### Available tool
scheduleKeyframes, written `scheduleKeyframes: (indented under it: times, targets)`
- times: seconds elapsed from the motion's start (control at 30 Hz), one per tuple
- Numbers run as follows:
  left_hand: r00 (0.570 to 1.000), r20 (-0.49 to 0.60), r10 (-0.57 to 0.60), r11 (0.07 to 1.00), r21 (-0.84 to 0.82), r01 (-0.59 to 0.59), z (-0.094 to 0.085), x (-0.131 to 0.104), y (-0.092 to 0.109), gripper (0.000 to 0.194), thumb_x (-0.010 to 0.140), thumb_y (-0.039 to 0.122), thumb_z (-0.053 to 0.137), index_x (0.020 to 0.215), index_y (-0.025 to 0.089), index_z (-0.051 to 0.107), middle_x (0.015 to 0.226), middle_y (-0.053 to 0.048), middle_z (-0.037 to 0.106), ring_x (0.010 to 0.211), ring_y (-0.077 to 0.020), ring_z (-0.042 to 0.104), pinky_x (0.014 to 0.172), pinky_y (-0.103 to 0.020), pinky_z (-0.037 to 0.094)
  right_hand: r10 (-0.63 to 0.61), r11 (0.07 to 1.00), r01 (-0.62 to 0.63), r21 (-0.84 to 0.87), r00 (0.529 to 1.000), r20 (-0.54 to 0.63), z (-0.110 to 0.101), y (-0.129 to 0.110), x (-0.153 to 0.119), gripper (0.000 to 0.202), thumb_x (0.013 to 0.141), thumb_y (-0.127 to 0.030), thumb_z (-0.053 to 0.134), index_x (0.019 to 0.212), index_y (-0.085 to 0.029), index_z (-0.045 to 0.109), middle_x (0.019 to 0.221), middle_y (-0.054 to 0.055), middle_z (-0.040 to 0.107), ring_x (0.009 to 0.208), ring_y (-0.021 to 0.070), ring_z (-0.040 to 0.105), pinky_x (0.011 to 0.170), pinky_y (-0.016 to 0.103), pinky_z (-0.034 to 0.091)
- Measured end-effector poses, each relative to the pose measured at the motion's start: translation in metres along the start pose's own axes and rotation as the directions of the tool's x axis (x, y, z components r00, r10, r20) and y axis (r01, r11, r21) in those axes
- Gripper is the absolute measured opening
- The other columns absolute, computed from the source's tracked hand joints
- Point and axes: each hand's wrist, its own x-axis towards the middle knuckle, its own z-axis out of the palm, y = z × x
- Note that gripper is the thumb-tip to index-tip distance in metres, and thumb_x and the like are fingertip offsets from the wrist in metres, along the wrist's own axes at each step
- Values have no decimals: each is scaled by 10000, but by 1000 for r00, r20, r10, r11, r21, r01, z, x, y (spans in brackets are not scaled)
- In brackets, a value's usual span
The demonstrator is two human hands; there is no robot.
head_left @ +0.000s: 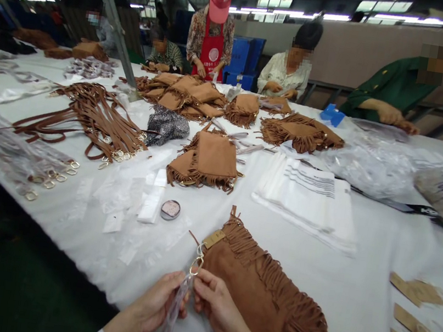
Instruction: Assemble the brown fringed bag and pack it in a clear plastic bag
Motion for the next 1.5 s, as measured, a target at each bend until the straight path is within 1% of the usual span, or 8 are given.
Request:
scheduleKeyframes:
  times: [0.17,0.47,0.63,0.83,0.97,1.2,1.37,1.5]
  targets:
    - [998,26,-58,998,-12,58,1,7,-7,420,726,546,688,831,152,585,494,47,516,341,-43,367,404,-196,395,-48,998,39,-59,986,-159,2,5,-2,377,654,-482,773,639,-133,631,487,-39,516,437,47,376,446,198,244]
    - [982,-41,185,974,142,-178,11,7,-2,458,750,597,642,767,149,548,580,7,601,453,-75,499,479,-200,405,-161,986,130,-106,912,-378,9,8,-1,405,562,-517,800,655,-137,695,510,5,613,436,115,522,462,241,394]
    - [989,31,142,989,24,-143,20,13,13,430,776,566,624,789,139,579,633,1,586,573,-104,548,594,-236,441,-252,948,126,-293,860,-444,6,10,0,347,613,-485,769,677,-147,717,548,33,653,487,146,568,502,259,454]
    - [999,36,3,990,138,-8,25,22,28,404,639,489,770,652,138,569,528,28,519,468,-91,479,510,-235,394,-605,582,225,-781,762,-232,-1,13,-6,196,799,-350,630,703,-190,689,639,33,661,595,163,612,603,271,456]
    - [996,-54,64,988,145,-55,28,30,26,355,601,408,798,594,134,572,467,51,475,409,-59,385,422,-202,250,-683,384,313,-868,729,-40,-2,8,-8,197,884,-273,505,719,-195,577,718,23,588,661,143,565,630,256,427]
    - [990,-104,98,995,18,-97,35,44,19,348,504,349,835,546,137,562,469,59,452,431,-54,378,436,-205,253,-667,376,417,-827,742,71,-11,11,-10,177,912,-239,442,775,-209,548,792,19,562,755,148,551,696,255,437]
    - [996,-50,76,995,-66,-80,40,33,23,360,601,426,785,765,132,656,653,-17,606,579,-121,545,567,-244,413,-582,495,273,-825,809,-81,-11,-1,-11,120,862,-306,570,898,-212,633,809,11,625,729,151,580,671,254,434]
    - [990,-43,135,988,-65,-138,49,24,26,301,599,365,798,696,122,650,617,-1,575,599,-105,529,575,-216,391,-580,461,219,-860,808,-106,-6,-13,-9,91,829,-250,589,757,-195,603,766,13,589,702,152,559,640,260,419]
